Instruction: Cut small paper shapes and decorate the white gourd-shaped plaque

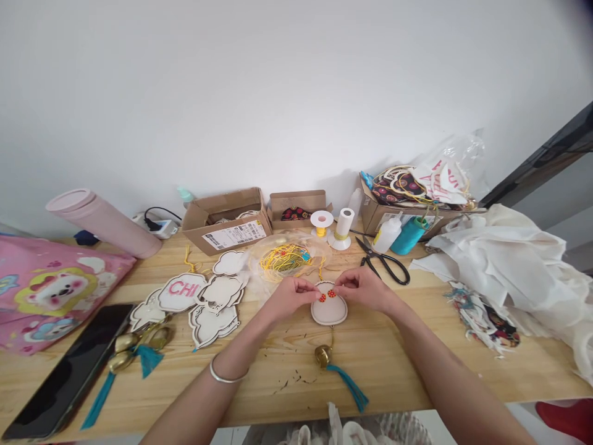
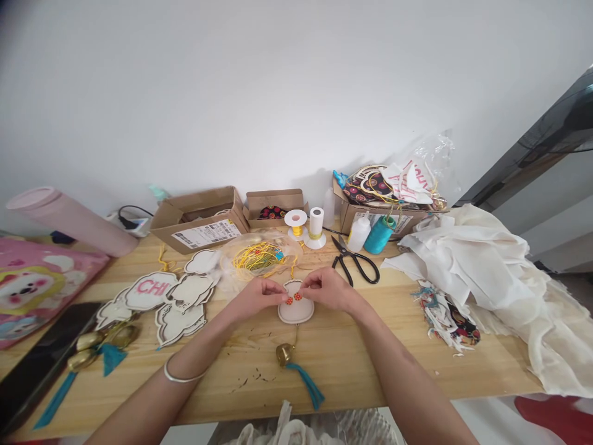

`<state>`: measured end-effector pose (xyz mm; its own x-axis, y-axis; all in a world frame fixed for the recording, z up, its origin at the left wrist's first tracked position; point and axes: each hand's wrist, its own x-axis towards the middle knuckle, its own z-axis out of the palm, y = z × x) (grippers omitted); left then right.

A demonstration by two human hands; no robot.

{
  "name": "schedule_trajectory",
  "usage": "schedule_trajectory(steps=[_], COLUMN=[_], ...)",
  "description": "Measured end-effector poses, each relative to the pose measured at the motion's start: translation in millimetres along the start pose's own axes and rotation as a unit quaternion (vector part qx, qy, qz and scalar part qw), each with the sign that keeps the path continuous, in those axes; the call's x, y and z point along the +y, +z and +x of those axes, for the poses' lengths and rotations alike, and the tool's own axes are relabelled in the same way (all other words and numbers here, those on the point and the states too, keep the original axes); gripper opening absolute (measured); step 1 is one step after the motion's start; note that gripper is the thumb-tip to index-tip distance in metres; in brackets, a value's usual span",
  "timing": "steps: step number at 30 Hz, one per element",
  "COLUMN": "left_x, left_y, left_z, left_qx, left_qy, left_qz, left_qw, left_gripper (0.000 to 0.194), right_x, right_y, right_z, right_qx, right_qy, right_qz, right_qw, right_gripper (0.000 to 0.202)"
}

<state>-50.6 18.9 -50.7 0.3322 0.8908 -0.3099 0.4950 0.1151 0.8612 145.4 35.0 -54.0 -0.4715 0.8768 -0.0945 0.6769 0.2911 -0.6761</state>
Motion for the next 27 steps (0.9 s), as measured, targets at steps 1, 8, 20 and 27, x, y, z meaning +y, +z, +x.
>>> schedule_trajectory(steps=[1,8,20,27], left_x=[-2,-1,5,7], left_y=[1.3,11.7,6.4,11.4], left_z=[0,-4,-10,-11], left_qx=[-0.01,0.032,0.038,0.025], left_qy=[-0.004,-0.02,-0.004,0.012], left_qz=[0.002,0.077,0.16,0.189], left_qw=[1.0,0.996,0.986,0.982], left_gripper=[0.019,0.022,0.021,0.019], right_x=[0,-6,-8,-14], right_y=[-1,2,-1,4], right_z=[-1,0,-4,-2], right_qx=[-0.017,-0.016,-0.012,0.01], right_qy=[0.0,0.017,-0.018,-0.033], right_qz=[0.008,-0.031,-0.079,-0.104], right_qw=[1.0,0.999,0.997,0.994], right_gripper=[0.022,0.015,0.013,0.013])
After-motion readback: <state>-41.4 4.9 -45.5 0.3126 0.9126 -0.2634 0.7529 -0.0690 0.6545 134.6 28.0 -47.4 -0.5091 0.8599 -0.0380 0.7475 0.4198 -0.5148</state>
